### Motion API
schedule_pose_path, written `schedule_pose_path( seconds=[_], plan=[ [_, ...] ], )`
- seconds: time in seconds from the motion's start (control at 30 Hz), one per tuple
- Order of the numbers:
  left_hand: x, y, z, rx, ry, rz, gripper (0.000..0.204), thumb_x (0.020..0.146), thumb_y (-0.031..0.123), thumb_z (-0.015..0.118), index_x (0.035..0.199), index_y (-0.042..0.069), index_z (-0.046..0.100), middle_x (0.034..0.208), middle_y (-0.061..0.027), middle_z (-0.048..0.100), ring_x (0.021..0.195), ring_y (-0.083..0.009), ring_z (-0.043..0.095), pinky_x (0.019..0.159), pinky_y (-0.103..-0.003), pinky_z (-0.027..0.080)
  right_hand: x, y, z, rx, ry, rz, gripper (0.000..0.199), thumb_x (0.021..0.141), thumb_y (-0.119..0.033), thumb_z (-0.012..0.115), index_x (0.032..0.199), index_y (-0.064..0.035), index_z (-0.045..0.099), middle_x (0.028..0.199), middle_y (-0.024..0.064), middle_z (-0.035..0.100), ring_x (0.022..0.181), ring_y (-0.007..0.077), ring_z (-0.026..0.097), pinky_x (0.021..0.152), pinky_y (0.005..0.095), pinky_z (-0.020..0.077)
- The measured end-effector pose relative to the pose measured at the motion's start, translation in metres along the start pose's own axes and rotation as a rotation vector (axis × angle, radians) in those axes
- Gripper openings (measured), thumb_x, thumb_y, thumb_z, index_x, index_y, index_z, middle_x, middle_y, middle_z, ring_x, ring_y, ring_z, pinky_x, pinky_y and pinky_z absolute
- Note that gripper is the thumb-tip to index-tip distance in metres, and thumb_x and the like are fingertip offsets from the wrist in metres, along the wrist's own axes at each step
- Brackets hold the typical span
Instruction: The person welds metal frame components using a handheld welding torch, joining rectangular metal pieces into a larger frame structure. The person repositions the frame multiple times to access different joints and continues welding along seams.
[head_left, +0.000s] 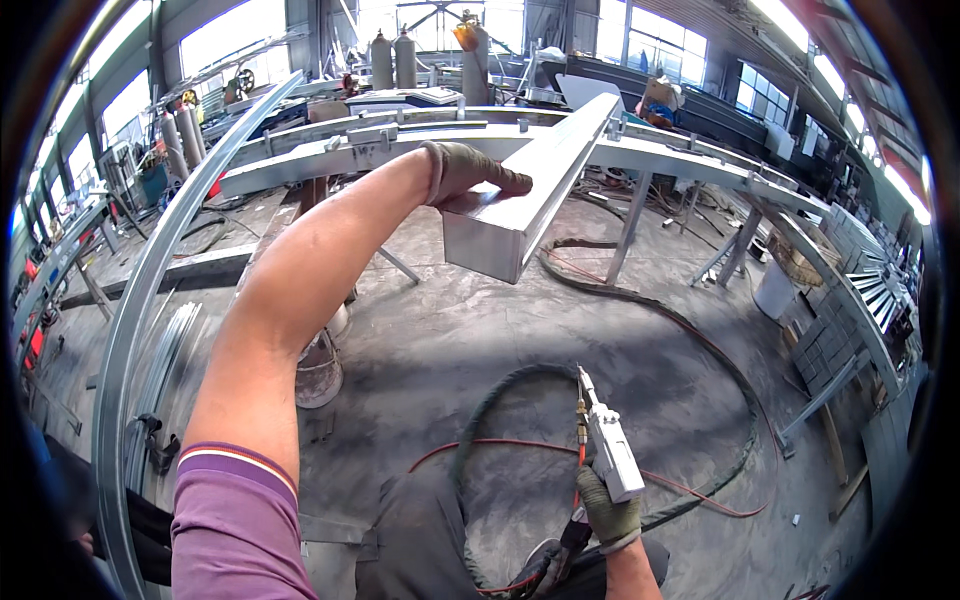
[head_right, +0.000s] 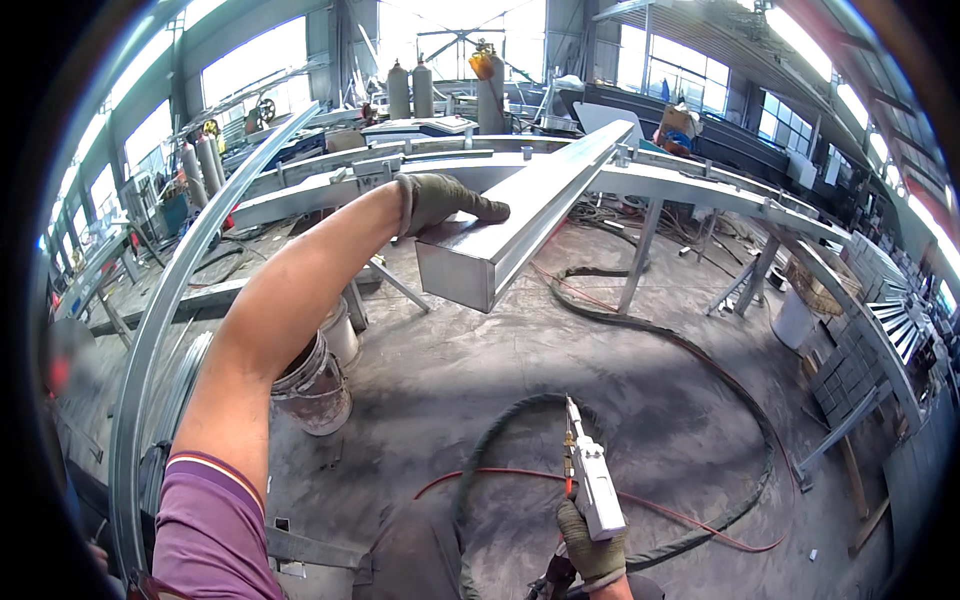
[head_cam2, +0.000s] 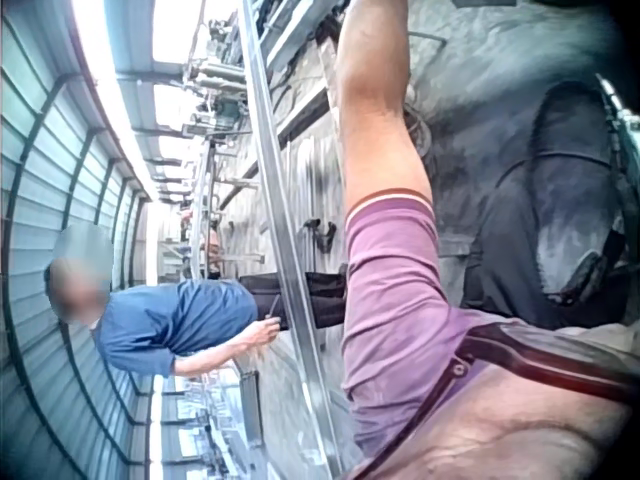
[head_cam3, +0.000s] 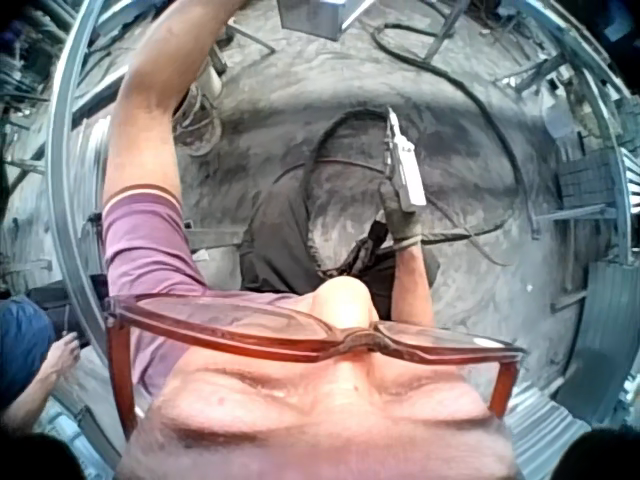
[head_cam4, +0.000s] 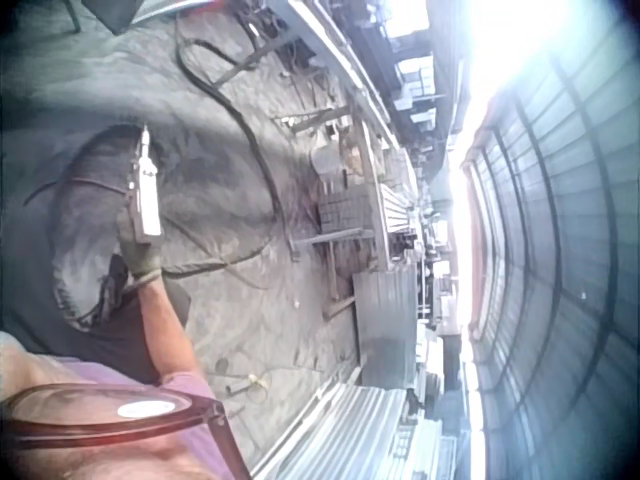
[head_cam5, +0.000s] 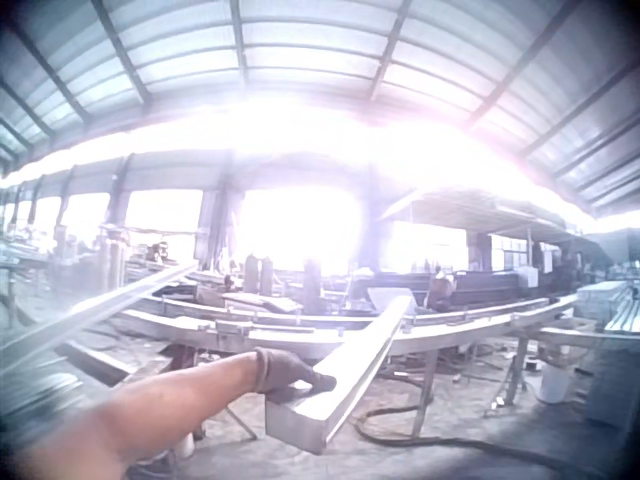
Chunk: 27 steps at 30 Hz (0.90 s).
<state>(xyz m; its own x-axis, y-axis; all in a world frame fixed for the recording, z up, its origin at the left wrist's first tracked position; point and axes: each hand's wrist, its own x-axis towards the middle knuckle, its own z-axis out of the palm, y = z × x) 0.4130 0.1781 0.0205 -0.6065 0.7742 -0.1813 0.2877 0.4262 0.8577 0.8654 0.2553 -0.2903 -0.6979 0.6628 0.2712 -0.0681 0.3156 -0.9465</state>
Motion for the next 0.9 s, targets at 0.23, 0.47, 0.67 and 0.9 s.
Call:
schedule_pose_path(
  seconds=[0.23, 0.47, 0.67, 0.9],
  plan=[
    [-0.007, 0.019, -0.025, 0.255, 0.084, 0.046, 0.075, 0.074, 0.06, 0.103, 0.122, 0.006, 0.083, 0.11, -0.0139, 0.079, 0.086, -0.0214, 0.073, 0.074, -0.039, 0.057, 0.002, -0.014, 0.011, -0.036, 0.02, -0.055, 0.023, 0.096, -0.009, 0.083, 0.115, 0.001, 0.077, 0.092, 0.0067, 0.078, 0.078, 0.0149, 0.073, 0.071, 0.0335, 0.0595],
    [-0.029, 0.064, 0.004, 1.048, 0.106, -0.146, 0.074, 0.075, 0.062, 0.094, 0.12, 0.005, 0.085, 0.117, -0.0159, 0.082, 0.101, -0.0296, 0.079, 0.091, -0.046, 0.063, -0.001, -0.006, -0.002, -0.039, -0.035, 0.051, 0.035, 0.098, -0.006, 0.08, 0.131, -0.001, 0.069, 0.108, 0.0048, 0.073, 0.093, 0.015, 0.069, 0.083, 0.0338, 0.0586],
    [-0.041, 0.046, 0.008, 1.45, 0.229, 0.039, 0.073, 0.082, 0.058, 0.082, 0.132, 0.005, 0.08, 0.125, -0.0193, 0.082, 0.111, -0.0347, 0.08, 0.099, -0.045, 0.062, -0.002, -0.006, 0.003, -0.005, 0.02, 0.032, 0.024, 0.098, -0.006, 0.082, 0.119, -0.0006, 0.074, 0.096, 0.0034, 0.074, 0.077, 0.0125, 0.069, 0.069, 0.0324, 0.0577],
    [-0.068, 0.045, -0.01, 1.33, 0.495, 0.244, 0.058, 0.105, 0.05, 0.063, 0.129, 0.0, 0.079, 0.129, -0.022, 0.08, 0.115, -0.0394, 0.078, 0.101, -0.049, 0.061, 0.003, 0.014, 0.009, 0.106, -0.066, 0.14, 0.033, 0.1, -0.004, 0.079, 0.13, 0.0001, 0.068, 0.108, 0.0037, 0.071, 0.092, 0.015, 0.067, 0.08, 0.0326, 0.0569]
  ],
)
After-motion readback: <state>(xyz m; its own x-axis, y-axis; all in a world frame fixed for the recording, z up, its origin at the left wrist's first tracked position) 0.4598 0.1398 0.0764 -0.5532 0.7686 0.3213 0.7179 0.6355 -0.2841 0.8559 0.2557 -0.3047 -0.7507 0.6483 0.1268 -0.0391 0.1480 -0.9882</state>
